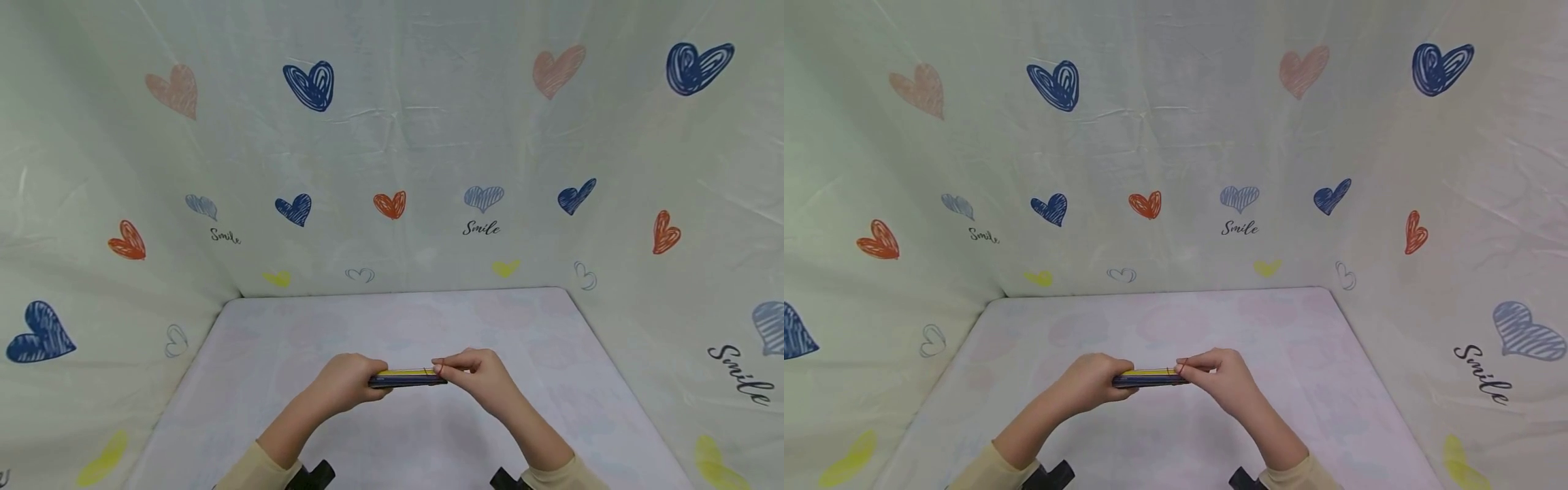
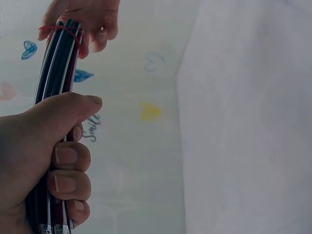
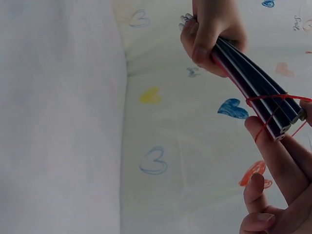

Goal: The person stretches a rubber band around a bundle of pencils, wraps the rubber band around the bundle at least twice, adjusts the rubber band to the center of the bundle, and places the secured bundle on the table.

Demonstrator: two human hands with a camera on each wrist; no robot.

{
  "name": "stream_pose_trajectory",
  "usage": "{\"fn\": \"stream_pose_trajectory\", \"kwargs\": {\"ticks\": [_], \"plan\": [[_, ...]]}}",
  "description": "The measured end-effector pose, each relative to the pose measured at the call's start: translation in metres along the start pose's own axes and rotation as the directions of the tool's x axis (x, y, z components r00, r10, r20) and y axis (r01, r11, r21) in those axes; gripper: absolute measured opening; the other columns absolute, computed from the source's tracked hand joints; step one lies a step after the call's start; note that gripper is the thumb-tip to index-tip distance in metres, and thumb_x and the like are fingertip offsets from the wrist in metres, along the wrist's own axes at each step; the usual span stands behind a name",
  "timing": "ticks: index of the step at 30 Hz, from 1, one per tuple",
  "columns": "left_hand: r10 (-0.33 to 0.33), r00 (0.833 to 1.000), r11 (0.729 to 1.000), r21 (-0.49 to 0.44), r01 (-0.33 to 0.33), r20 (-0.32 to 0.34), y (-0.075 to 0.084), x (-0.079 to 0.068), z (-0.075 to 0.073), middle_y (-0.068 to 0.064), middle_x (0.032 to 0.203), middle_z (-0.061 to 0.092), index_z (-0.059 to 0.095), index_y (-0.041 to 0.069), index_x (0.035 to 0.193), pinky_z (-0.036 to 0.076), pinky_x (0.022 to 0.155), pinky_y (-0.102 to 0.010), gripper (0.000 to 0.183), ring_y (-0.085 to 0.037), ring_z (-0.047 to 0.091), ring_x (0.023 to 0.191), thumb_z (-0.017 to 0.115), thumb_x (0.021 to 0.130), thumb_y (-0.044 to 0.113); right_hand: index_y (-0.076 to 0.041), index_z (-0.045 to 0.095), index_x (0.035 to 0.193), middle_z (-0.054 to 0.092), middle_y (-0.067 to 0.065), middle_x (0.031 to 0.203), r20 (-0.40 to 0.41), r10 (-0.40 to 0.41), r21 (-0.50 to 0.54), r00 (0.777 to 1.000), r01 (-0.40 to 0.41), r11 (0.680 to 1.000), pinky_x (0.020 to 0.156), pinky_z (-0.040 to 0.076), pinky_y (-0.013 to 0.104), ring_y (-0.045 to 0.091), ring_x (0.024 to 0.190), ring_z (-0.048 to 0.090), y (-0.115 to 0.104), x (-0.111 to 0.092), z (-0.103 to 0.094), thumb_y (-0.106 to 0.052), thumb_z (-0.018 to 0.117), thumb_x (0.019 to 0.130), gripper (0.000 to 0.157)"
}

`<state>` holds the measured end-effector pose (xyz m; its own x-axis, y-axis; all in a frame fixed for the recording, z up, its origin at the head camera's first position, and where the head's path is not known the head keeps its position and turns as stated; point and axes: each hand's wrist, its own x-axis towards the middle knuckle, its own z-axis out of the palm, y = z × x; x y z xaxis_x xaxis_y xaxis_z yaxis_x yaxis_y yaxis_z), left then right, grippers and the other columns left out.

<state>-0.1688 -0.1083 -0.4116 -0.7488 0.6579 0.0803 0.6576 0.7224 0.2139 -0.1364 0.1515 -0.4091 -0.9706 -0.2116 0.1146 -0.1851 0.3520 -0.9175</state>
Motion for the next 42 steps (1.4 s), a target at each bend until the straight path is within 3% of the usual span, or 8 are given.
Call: {"fn": "stream_pose_trajectory", "kwargs": {"ticks": [3, 10, 17, 24, 33, 36, 42], "plan": [[0.013, 1.000, 0.999, 0.053, -0.013, 0.004, 0.000, 0.001, -0.001, 0.017, 0.057, 0.044, 0.051, 0.022, 0.070, 0.035, 0.049, -0.023, 0.027, -0.005, 0.037, 0.050, 0.074, 0.084, 0.024, -0.009, 0.079, 0.092, 0.073, 0.002, 0.095, 0.057, -0.003, 0.010, 0.998, 0.003, 1.000, 0.066, 0.047, 0.027, 0.016, 0.087, 0.059, 0.001, 0.001, -0.001, -0.023, 0.074, 0.087, 0.015], [0.007, 1.000, 0.993, 0.117, -0.007, 0.004, 0.004, 0.003, -0.004, 0.017, 0.058, 0.046, 0.053, 0.022, 0.070, 0.035, 0.049, -0.023, 0.026, -0.005, 0.038, 0.050, 0.076, 0.083, 0.026, -0.012, 0.076, 0.088, 0.071, 0.000, 0.082, 0.140, 0.004, 0.001, 0.990, -0.004, 1.000, 0.063, 0.048, 0.030, 0.020, 0.073, 0.058, 0.005, 0.005, -0.001, -0.027, 0.073, 0.088, 0.015], [0.024, 1.000, 0.991, 0.130, -0.023, -0.009, 0.008, 0.002, -0.005, 0.017, 0.057, 0.045, 0.053, 0.022, 0.070, 0.033, 0.048, -0.022, 0.026, -0.004, 0.037, 0.049, 0.076, 0.082, 0.026, -0.003, 0.067, 0.091, 0.066, 0.005, 0.084, 0.195, -0.090, 0.142, 0.977, 0.063, 0.988, 0.067, 0.052, 0.031, 0.017, 0.074, 0.061, 0.011, 0.005, -0.001, -0.015, 0.071, 0.090, 0.012], [0.024, 1.000, 0.994, 0.103, -0.025, 0.005, 0.008, -0.001, -0.002, 0.017, 0.056, 0.043, 0.052, 0.023, 0.069, 0.033, 0.048, -0.022, 0.027, -0.004, 0.036, 0.049, 0.076, 0.081, 0.027, -0.004, 0.063, 0.099, 0.061, 0.012, 0.093, 0.182, -0.315, 0.223, 0.932, 0.272, 0.936, 0.074, 0.052, 0.031, 0.019, 0.080, 0.061, 0.017, 0.001, -0.002, -0.001, 0.073, 0.085, 0.018], [-0.011, 0.999, 1.000, 0.008, 0.011, 0.046, 0.010, -0.005, -0.003, 0.017, 0.059, 0.046, 0.056, 0.022, 0.074, 0.036, 0.050, -0.024, 0.024, -0.004, 0.040, 0.050, 0.078, 0.079, 0.031, -0.007, 0.066, 0.098, 0.064, 0.010, 0.093, 0.154, -0.336, 0.256, 0.929, 0.291, 0.922, 0.079, 0.053, 0.033, 0.023, 0.083, 0.064, 0.014, -0.003, 0.004, -0.002, 0.076, 0.082, 0.019], [-0.002, 0.999, 1.000, 0.001, 0.002, 0.038, 0.013, -0.007, -0.007, 0.017, 0.059, 0.046, 0.056, 0.022, 0.076, 0.037, 0.049, -0.024, 0.025, -0.004, 0.041, 0.050, 0.079, 0.079, 0.031, -0.006, 0.068, 0.097, 0.065, 0.011, 0.092, 0.140, -0.363, 0.270, 0.921, 0.318, 0.909, 0.078, 0.054, 0.032, 0.023, 0.082, 0.065, 0.012, -0.003, 0.004, 0.000, 0.076, 0.082, 0.018], [-0.011, 1.000, 1.000, 0.001, 0.011, 0.014, 0.018, -0.007, -0.012, 0.016, 0.059, 0.047, 0.056, 0.021, 0.077, 0.037, 0.048, -0.024, 0.026, -0.004, 0.041, 0.050, 0.079, 0.080, 0.031, -0.004, 0.072, 0.095, 0.067, 0.010, 0.094, 0.073, -0.367, 0.250, 0.927, 0.340, 0.907, 0.079, 0.054, 0.031, 0.022, 0.086, 0.063, 0.011, -0.001, 0.005, 0.000, 0.078, 0.081, 0.016]]}}
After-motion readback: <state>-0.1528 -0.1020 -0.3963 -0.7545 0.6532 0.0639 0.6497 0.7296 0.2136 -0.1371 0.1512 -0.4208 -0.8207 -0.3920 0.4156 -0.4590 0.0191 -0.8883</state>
